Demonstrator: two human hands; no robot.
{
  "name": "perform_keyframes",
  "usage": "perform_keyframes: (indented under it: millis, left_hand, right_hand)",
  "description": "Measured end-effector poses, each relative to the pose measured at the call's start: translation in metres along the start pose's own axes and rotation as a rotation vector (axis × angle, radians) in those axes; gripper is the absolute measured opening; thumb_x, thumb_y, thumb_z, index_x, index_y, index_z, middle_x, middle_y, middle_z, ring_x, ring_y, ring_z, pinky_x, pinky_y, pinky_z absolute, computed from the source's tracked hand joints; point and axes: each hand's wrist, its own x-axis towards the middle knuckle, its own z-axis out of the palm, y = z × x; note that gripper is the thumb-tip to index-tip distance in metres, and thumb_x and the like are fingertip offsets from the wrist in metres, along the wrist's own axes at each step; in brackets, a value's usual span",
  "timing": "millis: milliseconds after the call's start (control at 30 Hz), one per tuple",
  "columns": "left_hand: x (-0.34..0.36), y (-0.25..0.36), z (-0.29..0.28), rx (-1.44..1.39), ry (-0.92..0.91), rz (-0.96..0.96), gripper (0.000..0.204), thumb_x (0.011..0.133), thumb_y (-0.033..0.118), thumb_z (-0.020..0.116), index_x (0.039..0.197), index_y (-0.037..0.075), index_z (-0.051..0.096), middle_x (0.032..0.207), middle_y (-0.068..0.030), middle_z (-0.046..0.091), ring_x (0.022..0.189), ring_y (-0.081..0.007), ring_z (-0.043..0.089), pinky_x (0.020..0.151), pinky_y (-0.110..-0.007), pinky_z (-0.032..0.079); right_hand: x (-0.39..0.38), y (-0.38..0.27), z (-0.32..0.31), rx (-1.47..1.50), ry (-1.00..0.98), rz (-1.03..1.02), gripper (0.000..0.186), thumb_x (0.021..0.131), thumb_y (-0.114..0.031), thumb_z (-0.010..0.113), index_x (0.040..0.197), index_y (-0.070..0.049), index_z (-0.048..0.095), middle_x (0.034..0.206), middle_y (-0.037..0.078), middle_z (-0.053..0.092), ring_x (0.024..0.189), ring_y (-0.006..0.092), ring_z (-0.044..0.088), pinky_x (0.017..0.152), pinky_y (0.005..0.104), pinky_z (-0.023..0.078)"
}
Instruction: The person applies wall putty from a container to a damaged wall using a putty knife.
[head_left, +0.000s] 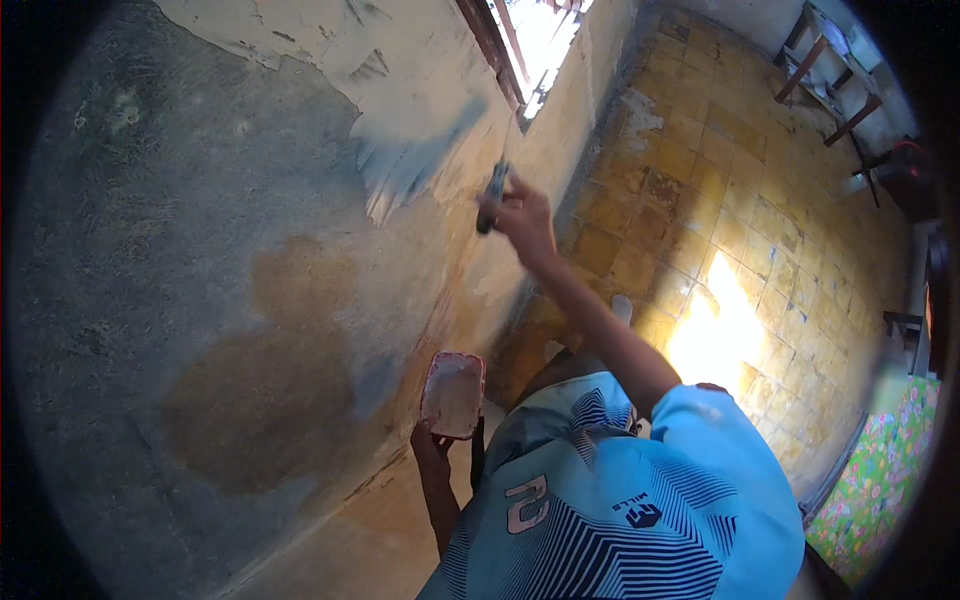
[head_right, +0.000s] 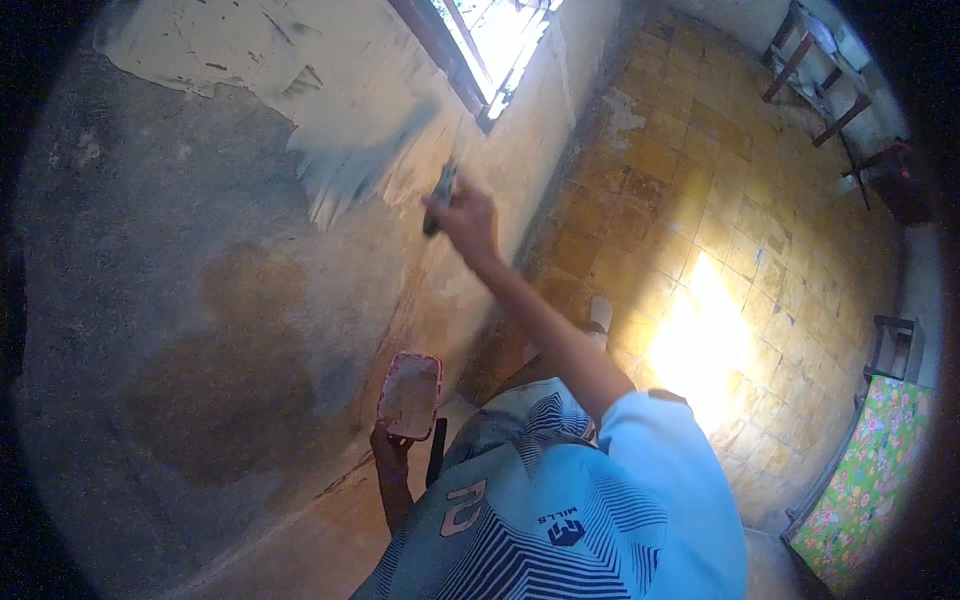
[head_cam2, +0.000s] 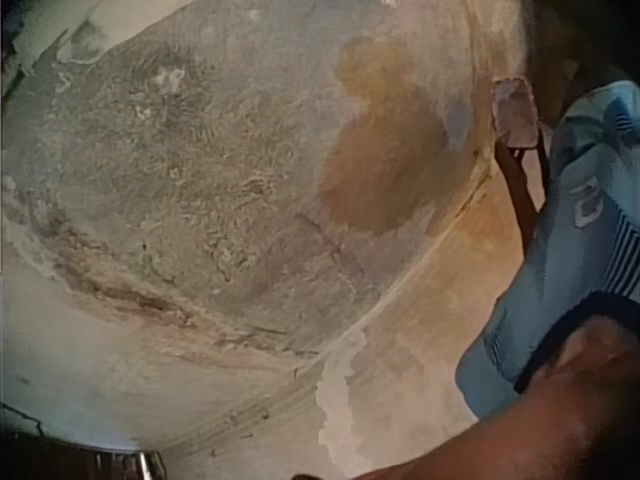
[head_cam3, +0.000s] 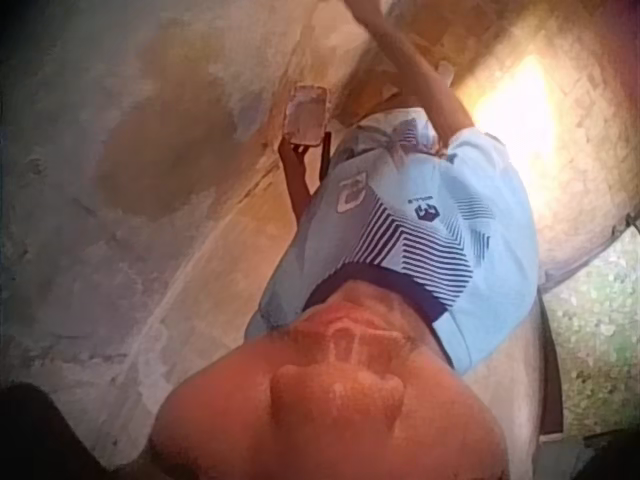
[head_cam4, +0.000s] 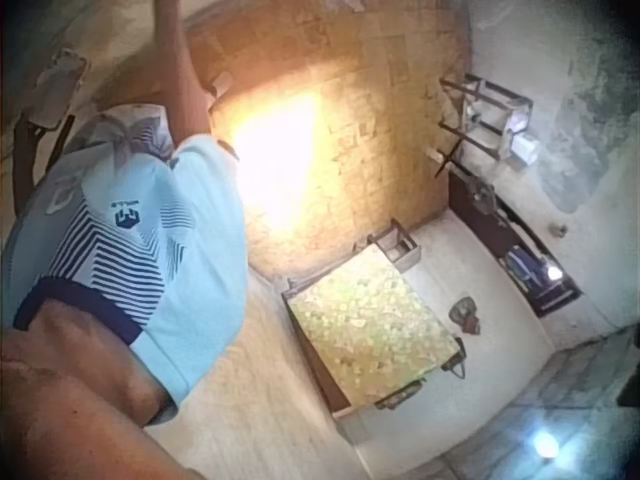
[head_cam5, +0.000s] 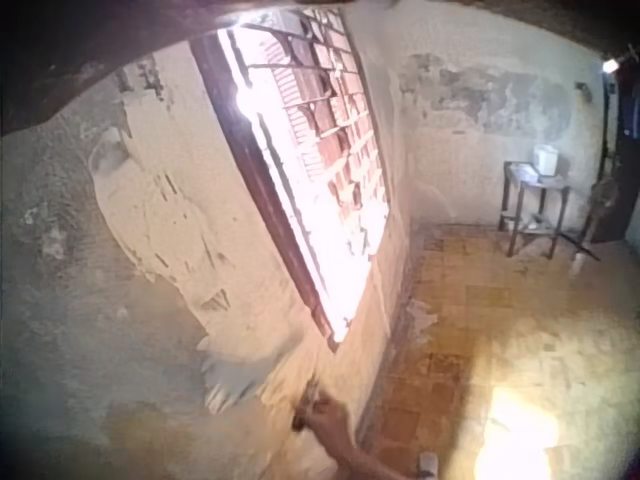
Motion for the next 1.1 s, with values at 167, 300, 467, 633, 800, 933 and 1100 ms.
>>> perform_keyframes:
  millis: [167, 300, 467, 633, 800, 933, 1100]
  left_hand:
    - [-0.003, -0.001, 0.002, 0.029, -0.021, -0.016, 0.059, 0.076, 0.033, 0.062, 0.126, 0.004, 0.05, 0.117, -0.0148, 0.054, 0.106, -0.0295, 0.056, 0.083, -0.044, 0.05]
    - [-0.008, -0.001, 0.003, 0.027, -0.001, -0.008, 0.057, 0.077, 0.034, 0.06, 0.124, 0.003, 0.051, 0.115, -0.0147, 0.055, 0.105, -0.0289, 0.057, 0.082, -0.043, 0.05]
    - [-0.006, -0.001, 0.004, 0.003, -0.034, 0.007, 0.053, 0.078, 0.035, 0.059, 0.121, 0.003, 0.052, 0.112, -0.0139, 0.056, 0.103, -0.0278, 0.058, 0.081, -0.043, 0.05]
    - [-0.01, -0.002, 0.008, 0.002, -0.039, -0.001, 0.058, 0.078, 0.035, 0.06, 0.125, 0.003, 0.051, 0.111, -0.0137, 0.057, 0.101, -0.0272, 0.059, 0.079, -0.041, 0.051]
    - [-0.022, -0.002, 0.01, -0.008, -0.021, 0.01, 0.058, 0.077, 0.032, 0.06, 0.126, 0.002, 0.051, 0.112, -0.0141, 0.056, 0.101, -0.0271, 0.059, 0.078, -0.04, 0.051]
    - [-0.021, -0.002, 0.009, -0.017, -0.02, -0.002, 0.059, 0.076, 0.032, 0.06, 0.127, 0.003, 0.051, 0.113, -0.0142, 0.056, 0.101, -0.0272, 0.058, 0.078, -0.041, 0.051]
    - [-0.007, -0.015, 0.001, -0.036, -0.046, 0.002, 0.055, 0.079, 0.033, 0.06, 0.124, 0.003, 0.051, 0.113, -0.0144, 0.056, 0.101, -0.0275, 0.058, 0.08, -0.042, 0.051]
  right_hand:
    - [0.043, 0.011, 0.0, -0.148, 0.095, 0.075, 0.037, 0.077, -0.018, 0.078, 0.099, 0.007, 0.061, 0.079, 0.009, 0.065, 0.066, 0.0118, 0.063, 0.054, 0.0247, 0.051]
    - [-0.053, 0.032, 0.049, -0.164, -0.113, 0.132, 0.021, 0.078, -0.016, 0.076, 0.084, 0.001, 0.066, 0.077, 0.007, 0.067, 0.063, 0.0126, 0.063, 0.059, 0.0281, 0.051]
    - [-0.154, 0.002, 0.077, 0.014, -0.131, 0.214, 0.02, 0.078, -0.015, 0.076, 0.09, -0.002, 0.066, 0.073, 0.002, 0.064, 0.07, 0.012, 0.062, 0.063, 0.0285, 0.05]
    - [-0.007, -0.024, 0.017, -0.043, 0.004, 0.031, 0.028, 0.078, -0.019, 0.076, 0.089, 0.003, 0.063, 0.075, 0.007, 0.063, 0.066, 0.0119, 0.062, 0.055, 0.0267, 0.049]
    - [0.041, -0.014, 0.023, 0.014, 0.104, 0.062, 0.036, 0.076, -0.013, 0.079, 0.097, 0.01, 0.06, 0.081, 0.013, 0.066, 0.069, 0.0143, 0.065, 0.055, 0.0275, 0.054]
    - [-0.012, 0.009, 0.041, -0.02, -0.128, 0.084, 0.022, 0.08, -0.013, 0.075, 0.087, 0.004, 0.063, 0.072, 0.011, 0.067, 0.062, 0.0153, 0.064, 0.055, 0.0289, 0.053]
    - [-0.188, -0.003, 0.091, 0.101, -0.224, 0.269, 0.024, 0.075, -0.011, 0.077, 0.092, 0.001, 0.064, 0.081, 0.006, 0.066, 0.074, 0.0143, 0.064, 0.066, 0.0295, 0.052]
